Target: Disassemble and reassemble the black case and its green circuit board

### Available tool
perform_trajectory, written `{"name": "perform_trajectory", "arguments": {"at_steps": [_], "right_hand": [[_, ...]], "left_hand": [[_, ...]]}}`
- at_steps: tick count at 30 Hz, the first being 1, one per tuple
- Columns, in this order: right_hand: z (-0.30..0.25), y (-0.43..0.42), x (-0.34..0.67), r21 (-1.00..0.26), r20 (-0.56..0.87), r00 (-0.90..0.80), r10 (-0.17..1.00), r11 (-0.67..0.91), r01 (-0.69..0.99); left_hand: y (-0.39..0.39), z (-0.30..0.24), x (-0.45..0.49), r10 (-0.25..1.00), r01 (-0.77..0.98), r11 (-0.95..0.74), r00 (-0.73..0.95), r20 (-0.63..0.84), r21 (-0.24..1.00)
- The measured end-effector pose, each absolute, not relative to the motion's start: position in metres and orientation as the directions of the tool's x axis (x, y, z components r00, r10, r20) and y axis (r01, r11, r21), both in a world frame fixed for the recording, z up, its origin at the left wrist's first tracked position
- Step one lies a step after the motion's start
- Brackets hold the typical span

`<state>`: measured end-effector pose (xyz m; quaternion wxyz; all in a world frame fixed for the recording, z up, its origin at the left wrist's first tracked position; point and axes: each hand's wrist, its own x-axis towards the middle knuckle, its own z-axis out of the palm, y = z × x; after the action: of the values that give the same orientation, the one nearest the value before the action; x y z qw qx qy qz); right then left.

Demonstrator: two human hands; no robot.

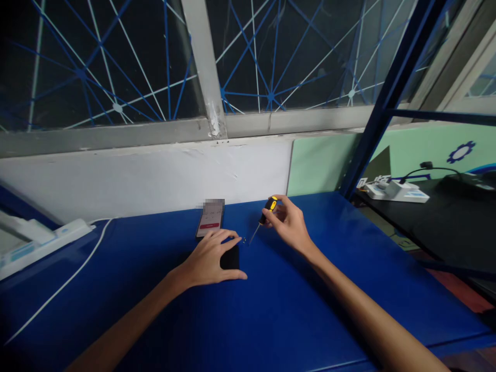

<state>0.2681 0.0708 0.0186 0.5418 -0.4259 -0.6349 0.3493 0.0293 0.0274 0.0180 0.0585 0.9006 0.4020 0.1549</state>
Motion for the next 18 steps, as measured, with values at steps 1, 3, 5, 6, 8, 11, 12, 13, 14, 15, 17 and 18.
{"name": "perform_trajectory", "arguments": {"at_steps": [1,3,5,6,8,11,12,13,14,15,17,18], "right_hand": [[0.0171,0.0701,0.2666,-0.899,0.398,-0.049,0.916,0.400,0.179],[0.0149,0.0695,0.2649,-0.888,0.412,-0.041,0.910,0.411,0.206],[0.0135,0.0694,0.2644,-0.882,0.423,-0.036,0.906,0.420,0.215],[0.0131,0.0695,0.2644,-0.880,0.426,-0.036,0.904,0.424,0.214],[0.0123,0.0696,0.2645,-0.878,0.431,-0.033,0.902,0.427,0.217],[0.0107,0.0699,0.2642,-0.876,0.426,-0.028,0.904,0.420,0.238],[0.0101,0.0699,0.2640,-0.876,0.423,-0.025,0.906,0.415,0.247],[0.0095,0.0699,0.2637,-0.876,0.419,-0.023,0.908,0.410,0.255],[0.0089,0.0698,0.2634,-0.876,0.416,-0.020,0.909,0.407,0.260],[0.0085,0.0697,0.2631,-0.876,0.415,-0.019,0.910,0.405,0.262],[0.0081,0.0694,0.2627,-0.879,0.415,-0.020,0.910,0.406,0.249],[0.0082,0.0693,0.2625,-0.881,0.416,-0.023,0.909,0.409,0.238]], "left_hand": [[0.0274,0.0171,0.0312,0.743,0.708,-0.669,0.626,0.236,0.228],[0.0269,0.0155,0.0334,0.746,0.711,-0.665,0.623,0.236,0.227],[0.0265,0.0138,0.0340,0.747,0.711,-0.664,0.623,0.231,0.229],[0.0264,0.0129,0.0340,0.748,0.712,-0.664,0.624,0.228,0.230],[0.0267,0.0112,0.0337,0.748,0.713,-0.663,0.625,0.223,0.227],[0.0276,0.0093,0.0331,0.745,0.713,-0.667,0.627,0.228,0.217],[0.0278,0.0090,0.0330,0.744,0.713,-0.668,0.628,0.230,0.215],[0.0279,0.0088,0.0329,0.743,0.713,-0.668,0.628,0.231,0.214],[0.0279,0.0088,0.0329,0.744,0.713,-0.667,0.627,0.231,0.215],[0.0277,0.0088,0.0330,0.746,0.714,-0.666,0.626,0.230,0.217],[0.0271,0.0090,0.0330,0.748,0.714,-0.663,0.623,0.229,0.225],[0.0268,0.0092,0.0329,0.749,0.713,-0.662,0.620,0.232,0.231]]}}
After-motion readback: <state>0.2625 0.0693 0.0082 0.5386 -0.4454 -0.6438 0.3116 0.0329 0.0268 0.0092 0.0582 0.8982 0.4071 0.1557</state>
